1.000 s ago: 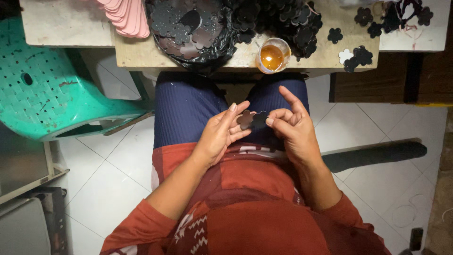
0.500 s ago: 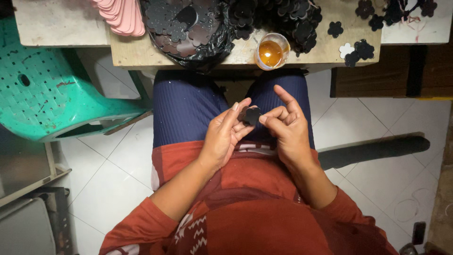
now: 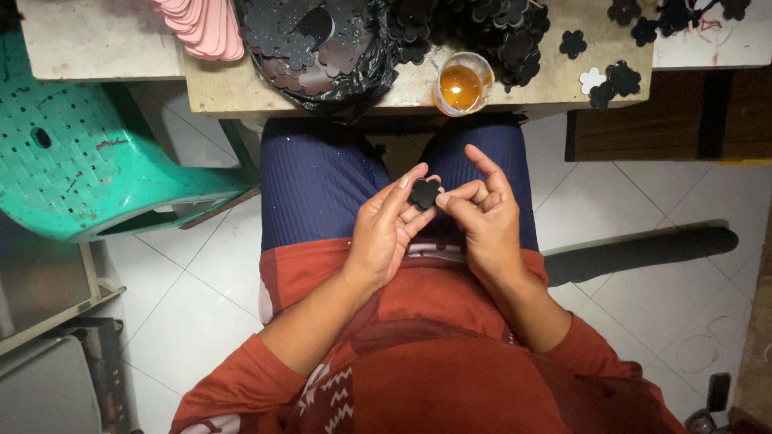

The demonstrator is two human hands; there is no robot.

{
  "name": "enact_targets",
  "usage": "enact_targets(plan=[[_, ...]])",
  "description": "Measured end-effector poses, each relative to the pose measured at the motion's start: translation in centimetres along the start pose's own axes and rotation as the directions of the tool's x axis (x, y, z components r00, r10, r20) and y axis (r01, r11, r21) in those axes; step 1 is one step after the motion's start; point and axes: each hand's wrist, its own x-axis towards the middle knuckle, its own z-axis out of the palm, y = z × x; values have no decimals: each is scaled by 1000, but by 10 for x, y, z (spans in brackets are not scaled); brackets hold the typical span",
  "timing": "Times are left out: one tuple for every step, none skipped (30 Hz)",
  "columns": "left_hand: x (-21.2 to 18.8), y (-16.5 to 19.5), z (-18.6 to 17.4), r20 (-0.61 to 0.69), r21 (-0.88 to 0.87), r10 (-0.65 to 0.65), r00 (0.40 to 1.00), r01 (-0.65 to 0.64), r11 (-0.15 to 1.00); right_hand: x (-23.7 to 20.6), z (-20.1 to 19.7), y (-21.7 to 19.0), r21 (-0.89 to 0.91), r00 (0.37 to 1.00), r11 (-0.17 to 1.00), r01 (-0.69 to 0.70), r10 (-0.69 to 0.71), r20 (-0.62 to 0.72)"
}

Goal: The person repeatedly picks small black and white flower-shaped craft pieces from a table, applies a small amount of adhesive from a cup, and presses the pieces together. The assembled pieces are placed back on the table among other similar items.

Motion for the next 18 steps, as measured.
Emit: enact_targets(plan=[[0,0,0,-2,1,-2,1000,2,1000,0,0,1,-2,1000,1000,-1,1,-2],[-1,1,1,-4,8,-4,1000,5,1000,0,1,1,-11,1000,1000,2,-2,-2],[-1,1,1,-7,14,-8,1000,8,1000,-1,1,2,-21,1000,1000,5,-5,-2],[-1,1,1,-9,20,-11,1000,11,1000,-1,1,2,-31,1000,1000,8,-8,-3],[-1,2,1,-12,17,-12,1000,12,1000,-1,2,2,-38,1000,999,6,-6,-5],[-1,2,1,-15,15,-12,1000,12,1000,-1,2,3,-45,1000,999,5,-5,-6],[-1,2,2,-18,13,-13,1000,13,1000,0,2,3,-53,1000,999,4,-4,-8],[-1,1,2,-19,6,-9,1000,10,1000,0,3,4,-44,1000,999,6,-6,-6],[0,1,2,-20,0,-6,1000,6,1000,0,4,4,-35,1000,999,8,-8,-3],[0,0,2,-21,-6,-2,1000,2,1000,0,4,5,-26,1000,1000,10,-10,0],[0,0,2,-25,-9,-3,1000,3,1000,0,4,5,-31,1000,999,14,-14,0],[1,0,1,-29,-12,-4,1000,4,1000,0,5,6,-36,1000,999,17,-17,1],[1,-1,1,-33,-15,-5,999,4,1000,0,5,6,-41,1000,999,21,-21,1],[1,-1,1,-37,-16,-9,999,8,1000,0,4,6,-44,1000,999,23,-23,0],[2,-2,0,-41,-17,-14,999,13,1000,0,4,7,-47,1000,999,23,-23,-1],[3,-3,0,-46,-19,-19,999,18,1000,0,4,7,-51,1000,998,23,-23,-3],[3,-5,0,-32,8,0,999,0,1000,0,4,8,-52,1000,998,26,-26,-5],[4,-7,0,-18,34,20,1000,-19,999,0,4,8,-54,1000,998,29,-29,-7]])
